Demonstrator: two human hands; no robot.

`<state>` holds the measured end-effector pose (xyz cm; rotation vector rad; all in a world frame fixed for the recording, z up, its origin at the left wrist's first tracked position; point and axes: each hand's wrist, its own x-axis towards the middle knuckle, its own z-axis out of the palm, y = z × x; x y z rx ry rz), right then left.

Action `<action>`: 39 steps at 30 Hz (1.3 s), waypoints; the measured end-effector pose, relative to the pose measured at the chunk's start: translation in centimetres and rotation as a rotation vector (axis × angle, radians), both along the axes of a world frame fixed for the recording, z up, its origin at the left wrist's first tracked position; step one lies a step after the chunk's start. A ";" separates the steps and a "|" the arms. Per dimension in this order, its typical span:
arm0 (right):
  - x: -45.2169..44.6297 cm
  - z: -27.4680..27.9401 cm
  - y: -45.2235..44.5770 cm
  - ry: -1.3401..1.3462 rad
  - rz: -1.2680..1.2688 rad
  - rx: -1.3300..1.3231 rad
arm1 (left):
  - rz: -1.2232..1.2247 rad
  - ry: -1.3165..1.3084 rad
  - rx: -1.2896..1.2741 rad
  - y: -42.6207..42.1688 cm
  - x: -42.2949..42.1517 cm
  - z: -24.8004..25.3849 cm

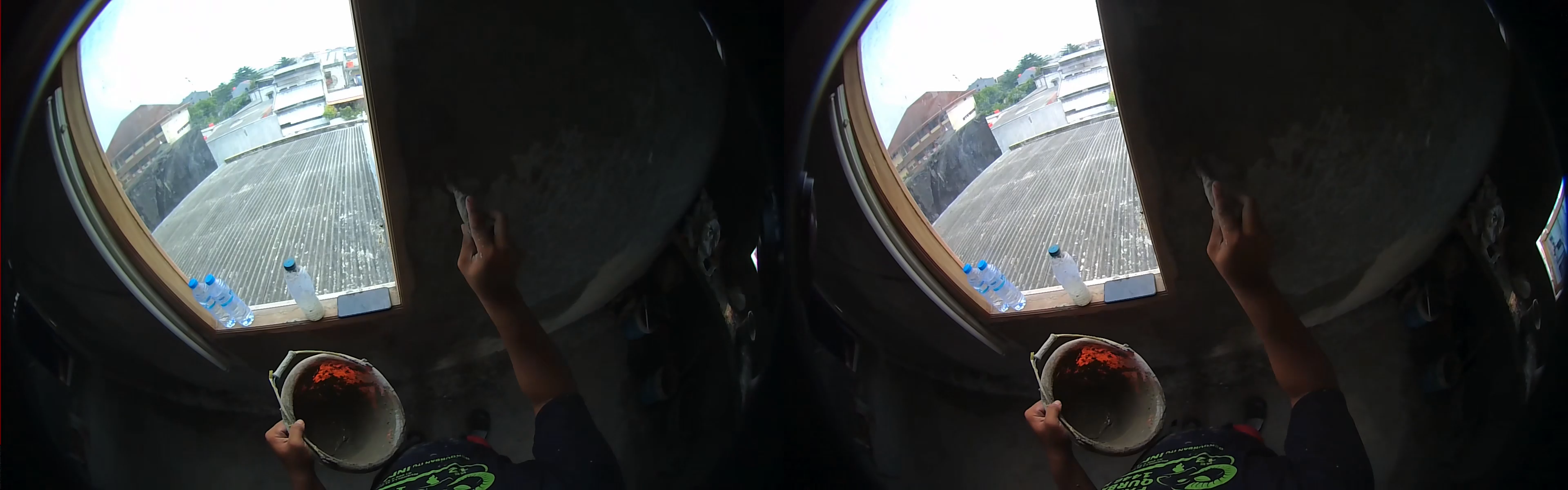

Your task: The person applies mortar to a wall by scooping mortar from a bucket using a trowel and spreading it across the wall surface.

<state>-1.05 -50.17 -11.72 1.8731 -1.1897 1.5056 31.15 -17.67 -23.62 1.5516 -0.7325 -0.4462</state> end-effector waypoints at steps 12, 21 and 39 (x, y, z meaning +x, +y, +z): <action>0.3 -9.5 3.9 -0.189 0.268 0.186 | 0.047 0.009 0.013 -0.6 -0.3 -0.5; 2.9 -7.1 -1.1 -0.181 0.274 0.087 | 0.049 -0.002 0.016 0.6 -0.5 -0.9; -0.7 -13.9 2.7 -0.264 0.338 0.163 | 0.051 -0.012 0.037 0.3 -1.5 0.1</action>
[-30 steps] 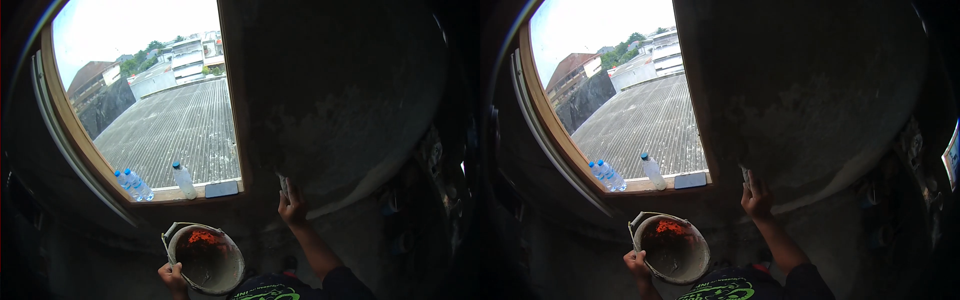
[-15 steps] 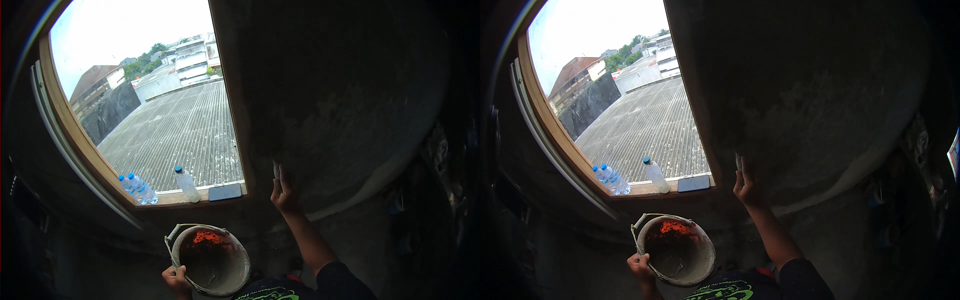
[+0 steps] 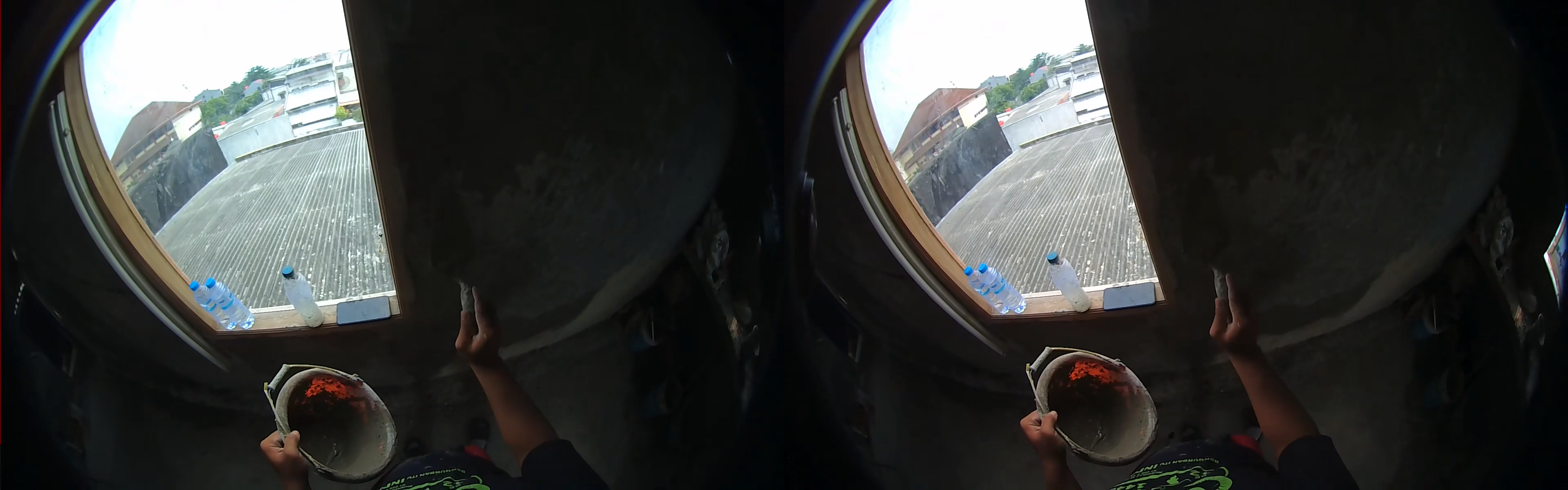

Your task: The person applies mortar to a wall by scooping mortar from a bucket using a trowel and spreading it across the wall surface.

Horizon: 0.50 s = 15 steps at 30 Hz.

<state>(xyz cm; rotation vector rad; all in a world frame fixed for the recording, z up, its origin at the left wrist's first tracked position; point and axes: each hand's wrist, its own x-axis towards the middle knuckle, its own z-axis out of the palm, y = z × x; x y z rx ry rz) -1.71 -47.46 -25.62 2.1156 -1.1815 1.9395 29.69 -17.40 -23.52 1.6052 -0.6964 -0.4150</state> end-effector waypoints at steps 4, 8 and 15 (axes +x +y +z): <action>1.0 -1.4 -3.2 0.045 0.014 0.001 | -0.023 -0.022 -0.011 -0.2 0.4 -0.1; -1.6 -11.3 -0.3 0.079 0.004 0.265 | 0.008 0.001 -0.050 -0.1 0.4 -0.6; -8.9 -19.4 10.3 0.002 0.063 0.620 | -0.012 0.015 -0.097 0.2 1.2 -1.5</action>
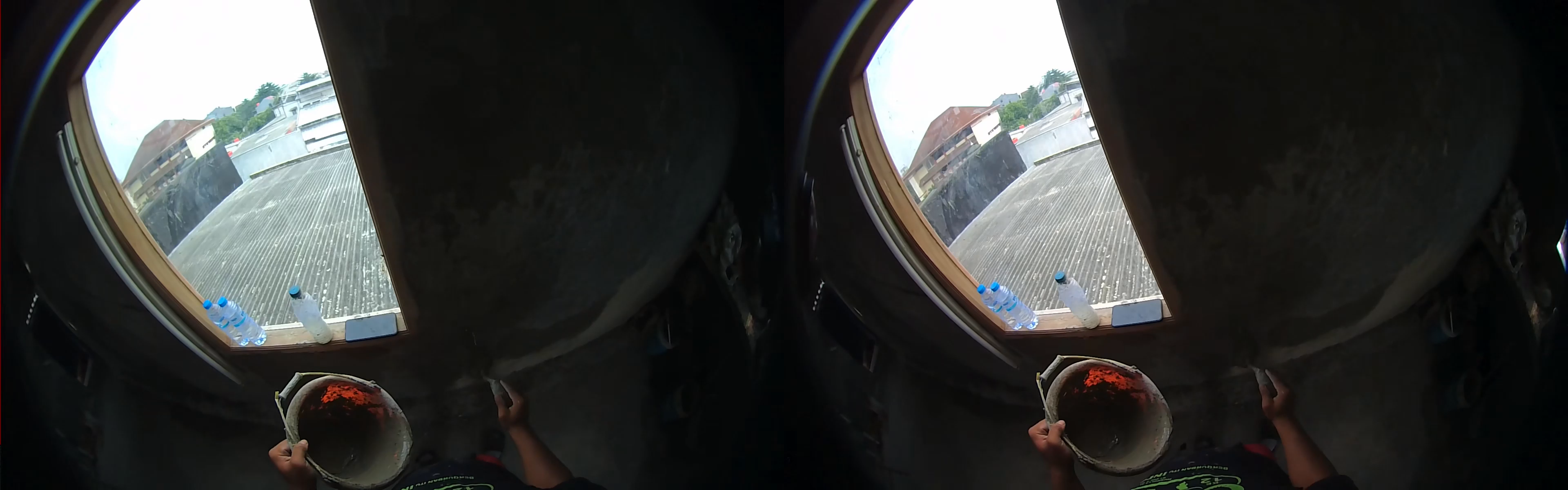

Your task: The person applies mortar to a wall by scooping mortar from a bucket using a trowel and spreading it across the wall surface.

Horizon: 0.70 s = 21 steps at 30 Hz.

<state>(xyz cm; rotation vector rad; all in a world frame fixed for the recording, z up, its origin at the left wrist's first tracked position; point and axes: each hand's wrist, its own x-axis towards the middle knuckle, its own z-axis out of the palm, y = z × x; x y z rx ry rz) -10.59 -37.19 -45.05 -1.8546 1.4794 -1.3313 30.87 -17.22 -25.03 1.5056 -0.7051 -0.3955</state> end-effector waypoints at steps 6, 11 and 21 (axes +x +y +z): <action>1.0 17.8 -7.7 -0.108 0.152 -0.344 | -0.004 -0.090 0.067 -2.0 -1.5 0.8; 3.5 31.7 -15.0 0.066 0.059 -0.745 | 0.016 -0.130 0.073 -2.7 -3.1 -0.2; 4.1 18.8 -15.1 0.280 0.089 -0.597 | 0.114 0.051 0.004 -3.2 -6.2 -1.5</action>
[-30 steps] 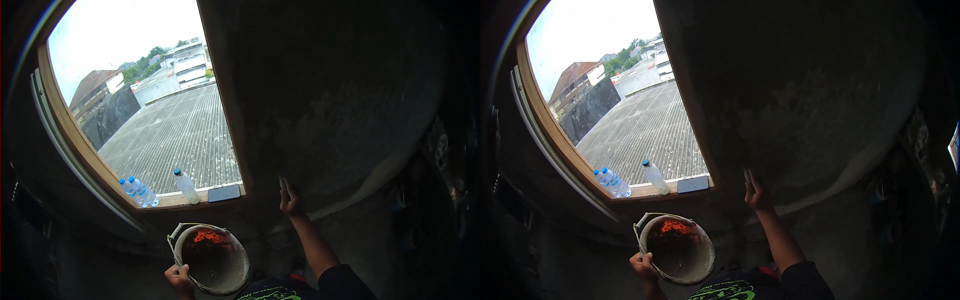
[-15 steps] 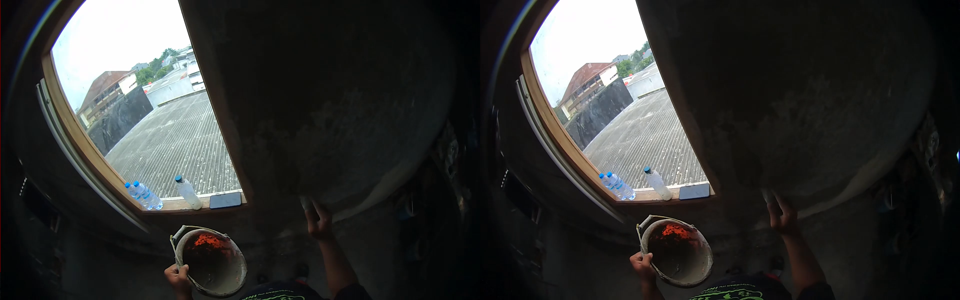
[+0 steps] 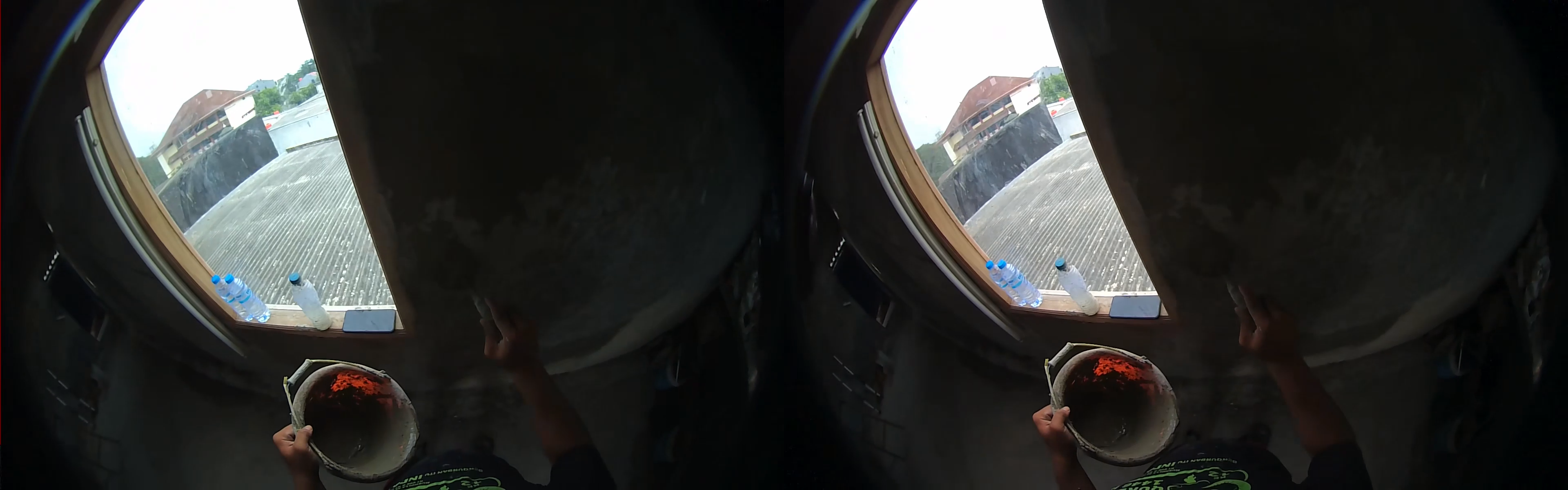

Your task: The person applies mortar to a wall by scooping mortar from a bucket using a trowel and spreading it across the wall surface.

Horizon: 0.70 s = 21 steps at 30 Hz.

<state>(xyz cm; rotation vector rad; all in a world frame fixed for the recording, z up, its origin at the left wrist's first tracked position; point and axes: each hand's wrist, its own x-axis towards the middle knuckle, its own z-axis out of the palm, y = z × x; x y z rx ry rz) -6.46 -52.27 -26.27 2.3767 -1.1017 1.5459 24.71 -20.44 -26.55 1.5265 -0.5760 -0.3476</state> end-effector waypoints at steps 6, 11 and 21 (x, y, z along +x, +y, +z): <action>1.0 -1.0 2.2 -0.155 0.134 -0.048 | 0.024 -0.068 0.072 1.1 0.2 -0.2; 1.6 4.8 -0.3 -0.143 0.069 -0.058 | 0.074 -0.076 0.086 0.7 -0.8 0.8; -0.7 -15.4 4.6 -0.105 -0.004 0.277 | 0.035 -0.022 0.042 1.9 1.3 1.0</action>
